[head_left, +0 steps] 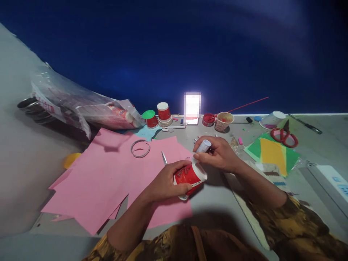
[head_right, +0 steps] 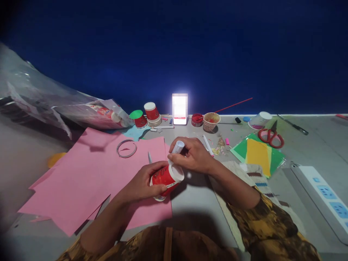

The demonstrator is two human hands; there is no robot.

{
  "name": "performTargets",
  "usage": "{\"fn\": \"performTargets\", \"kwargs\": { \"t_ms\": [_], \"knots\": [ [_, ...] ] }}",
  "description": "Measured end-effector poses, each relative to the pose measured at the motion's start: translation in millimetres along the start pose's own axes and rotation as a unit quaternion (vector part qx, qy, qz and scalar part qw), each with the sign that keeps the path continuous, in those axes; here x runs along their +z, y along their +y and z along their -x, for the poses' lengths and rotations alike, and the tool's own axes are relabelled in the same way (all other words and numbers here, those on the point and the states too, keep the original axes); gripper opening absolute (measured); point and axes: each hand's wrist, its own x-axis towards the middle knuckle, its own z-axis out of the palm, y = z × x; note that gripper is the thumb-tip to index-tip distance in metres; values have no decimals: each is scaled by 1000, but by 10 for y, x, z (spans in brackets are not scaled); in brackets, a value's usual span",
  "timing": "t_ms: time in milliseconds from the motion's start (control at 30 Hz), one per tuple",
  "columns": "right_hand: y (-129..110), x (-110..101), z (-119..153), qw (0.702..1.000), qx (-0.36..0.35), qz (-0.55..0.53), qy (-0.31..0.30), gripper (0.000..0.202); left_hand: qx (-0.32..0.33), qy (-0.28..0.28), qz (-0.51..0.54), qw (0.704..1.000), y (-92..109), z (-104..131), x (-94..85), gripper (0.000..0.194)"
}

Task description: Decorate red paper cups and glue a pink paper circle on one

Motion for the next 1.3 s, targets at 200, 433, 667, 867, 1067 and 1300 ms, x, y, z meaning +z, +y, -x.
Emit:
{"fn": "performTargets", "kwargs": {
  "t_ms": [200,433,667,867,1067,1300],
  "knots": [
    [121,2,-24,988,116,-100,29,22,84,30,20,996,-31,45,-33,54],
    [171,42,-51,958,173,-218,64,27,135,104,85,982,-83,5,-67,53],
    [61,54,7,976,115,-172,72,23,92,146,92,981,-136,-49,-103,57],
    [-142,128,107,995,-63,9,80,6,46,151,-34,987,0,-45,-62,47],
    [-73,111,83,989,-98,91,68,6,65,73,-129,987,42,0,-5,48],
    [197,-96,-78,993,89,33,72,18,124,101,49,986,-48,8,-133,57]
  ]
}}
